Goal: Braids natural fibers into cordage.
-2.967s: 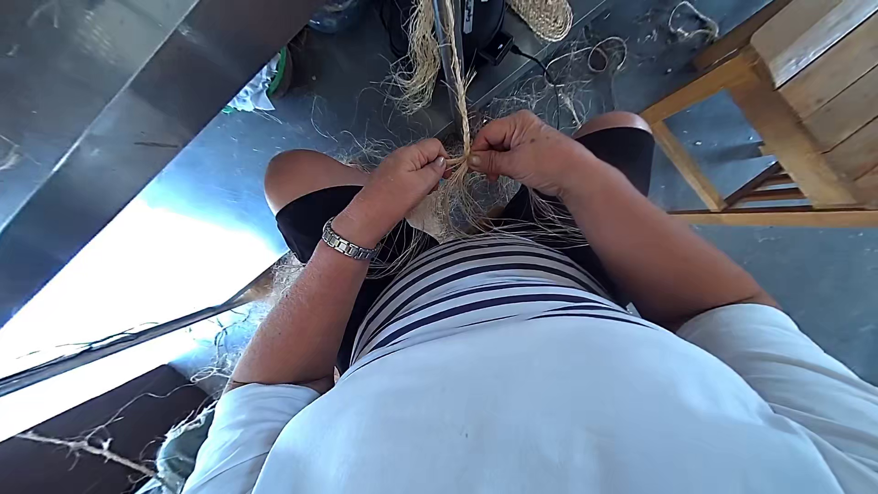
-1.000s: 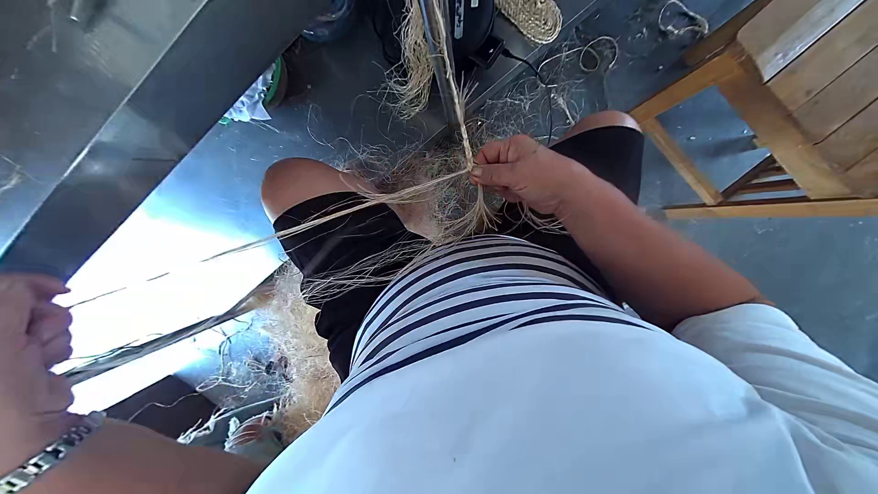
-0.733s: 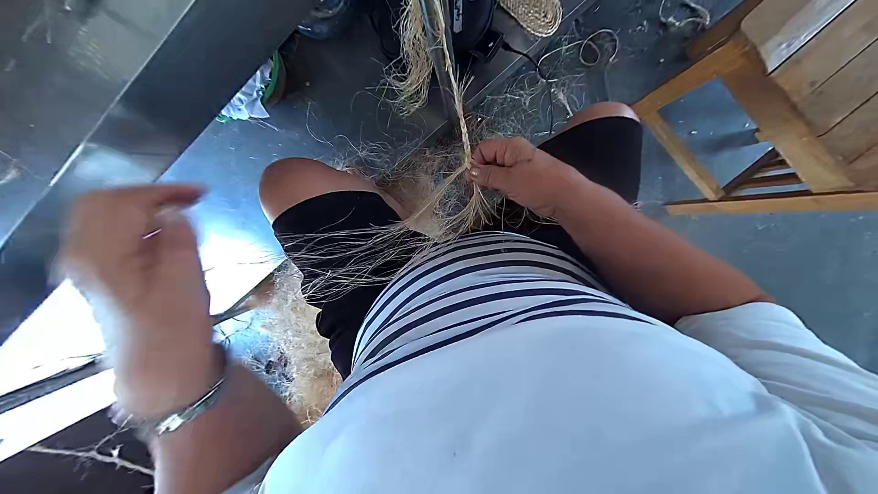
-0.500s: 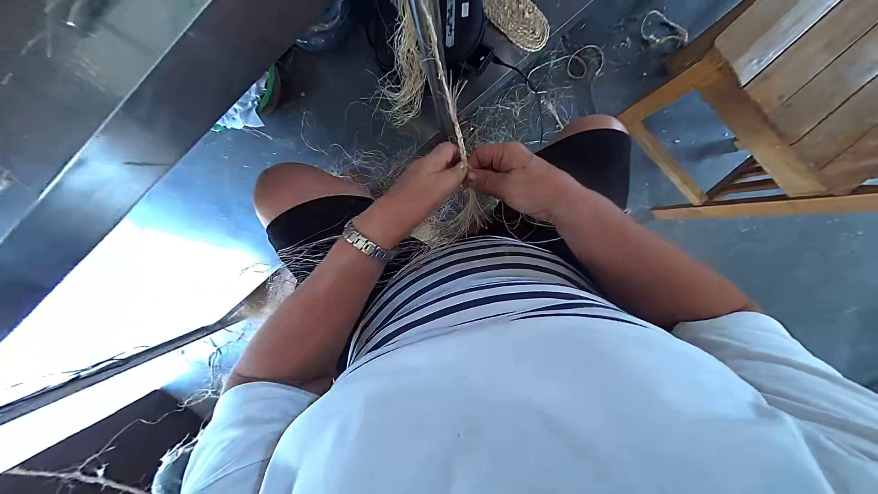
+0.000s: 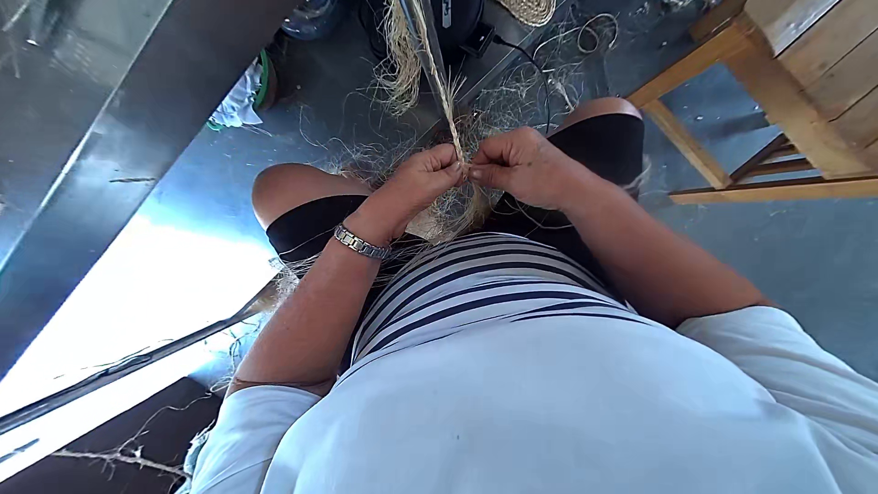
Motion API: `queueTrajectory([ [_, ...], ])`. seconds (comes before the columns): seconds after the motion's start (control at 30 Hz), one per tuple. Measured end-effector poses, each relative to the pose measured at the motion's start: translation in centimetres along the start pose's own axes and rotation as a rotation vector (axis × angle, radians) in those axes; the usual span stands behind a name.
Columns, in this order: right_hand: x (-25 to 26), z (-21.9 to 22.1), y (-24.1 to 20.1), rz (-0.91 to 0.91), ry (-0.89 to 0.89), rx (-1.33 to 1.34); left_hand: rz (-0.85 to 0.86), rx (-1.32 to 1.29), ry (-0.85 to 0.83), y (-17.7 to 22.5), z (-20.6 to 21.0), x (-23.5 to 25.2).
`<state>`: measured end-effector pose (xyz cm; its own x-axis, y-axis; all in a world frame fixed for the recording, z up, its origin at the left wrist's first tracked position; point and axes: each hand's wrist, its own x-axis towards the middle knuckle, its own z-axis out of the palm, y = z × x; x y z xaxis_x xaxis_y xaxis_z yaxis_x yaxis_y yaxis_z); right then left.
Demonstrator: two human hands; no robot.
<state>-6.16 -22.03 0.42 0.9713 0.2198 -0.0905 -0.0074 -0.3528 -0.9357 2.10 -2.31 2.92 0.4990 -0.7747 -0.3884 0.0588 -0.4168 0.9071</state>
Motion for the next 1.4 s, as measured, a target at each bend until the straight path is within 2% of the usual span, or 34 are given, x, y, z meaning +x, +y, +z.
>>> queueTrajectory([
  [0.13,-0.2,-0.2,-0.2,-0.014,0.026,-0.038,0.042,0.019,0.063,-0.2,0.4,0.2],
  [0.27,-1.0,-0.7,-1.5,0.024,0.113,-0.118,0.045,0.156,0.187,-1.2,0.8,0.5],
  [0.47,-2.7,3.3,-5.0,-0.011,0.121,-0.405,-0.064,-0.21,0.198,0.5,1.7,-0.4],
  [0.7,-2.3,5.3,-4.5,-0.041,0.208,-0.629,-0.018,-0.272,0.216,0.7,2.5,-1.9],
  [0.9,-2.5,5.6,-3.7,-0.091,0.237,-0.653,-0.052,-0.328,0.261,0.9,3.6,-1.9],
  [1.0,-2.8,4.2,-3.9,-0.149,0.168,-0.464,-0.019,-0.38,0.274,0.3,3.5,-1.7],
  [1.1,-2.8,2.3,-3.4,-0.224,0.373,-0.148,0.024,-0.334,0.286,0.1,3.0,-2.0],
  [1.17,-2.3,1.5,-2.8,-0.142,0.443,-0.046,0.041,-0.298,0.282,0.3,3.0,-2.3],
  [1.3,-1.1,2.9,-1.5,0.033,0.163,0.275,0.084,-0.264,0.293,0.3,3.2,-2.0],
  [1.4,-1.2,3.2,-2.2,0.171,0.056,0.634,0.081,-0.265,0.275,0.1,3.1,-2.3],
])
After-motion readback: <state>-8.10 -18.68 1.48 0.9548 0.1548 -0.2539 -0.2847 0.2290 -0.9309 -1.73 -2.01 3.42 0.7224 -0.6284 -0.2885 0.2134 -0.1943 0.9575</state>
